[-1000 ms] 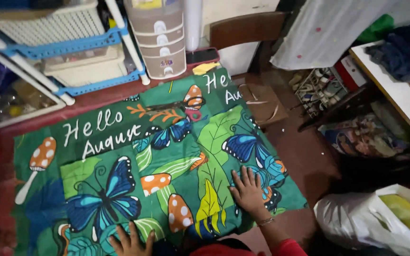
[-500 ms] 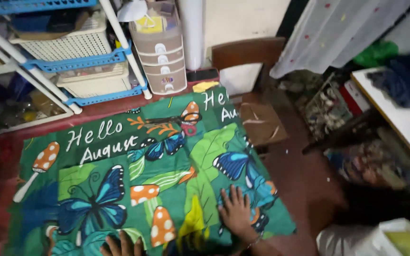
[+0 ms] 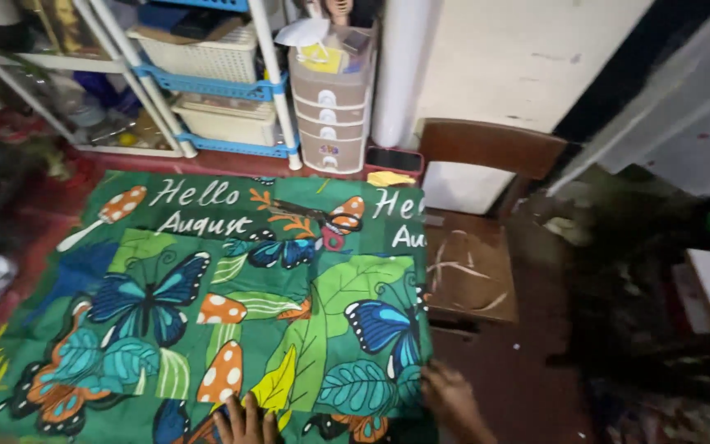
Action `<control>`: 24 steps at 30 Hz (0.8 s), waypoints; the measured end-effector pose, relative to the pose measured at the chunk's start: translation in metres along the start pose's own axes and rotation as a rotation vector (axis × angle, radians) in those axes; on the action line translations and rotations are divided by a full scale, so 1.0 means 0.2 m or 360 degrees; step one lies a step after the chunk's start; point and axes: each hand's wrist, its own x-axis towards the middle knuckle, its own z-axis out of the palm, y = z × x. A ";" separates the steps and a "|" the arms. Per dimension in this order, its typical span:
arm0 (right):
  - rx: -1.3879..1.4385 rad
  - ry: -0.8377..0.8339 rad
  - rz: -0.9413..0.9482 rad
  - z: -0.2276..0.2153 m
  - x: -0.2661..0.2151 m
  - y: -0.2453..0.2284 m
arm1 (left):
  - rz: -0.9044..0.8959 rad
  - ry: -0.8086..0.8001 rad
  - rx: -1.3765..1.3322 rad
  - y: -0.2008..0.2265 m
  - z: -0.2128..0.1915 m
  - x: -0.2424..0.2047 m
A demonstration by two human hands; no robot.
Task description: Smoothing out patterned fabric strips on a table, securing them with pins, and performing a brief sewing operation.
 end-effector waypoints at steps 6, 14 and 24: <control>-0.0063 0.0237 -0.0192 -0.20 0.47 -0.04 | -0.0416 -0.0261 -0.0134 -0.05 0.19 -0.09; 0.0079 0.0112 -0.0767 -0.24 1.32 -0.07 | -0.1574 -0.0887 0.0636 0.44 0.18 -0.21; 0.0141 0.0033 -0.1027 -0.08 2.07 -0.23 | -0.0815 -0.1016 -0.0056 1.49 0.35 0.31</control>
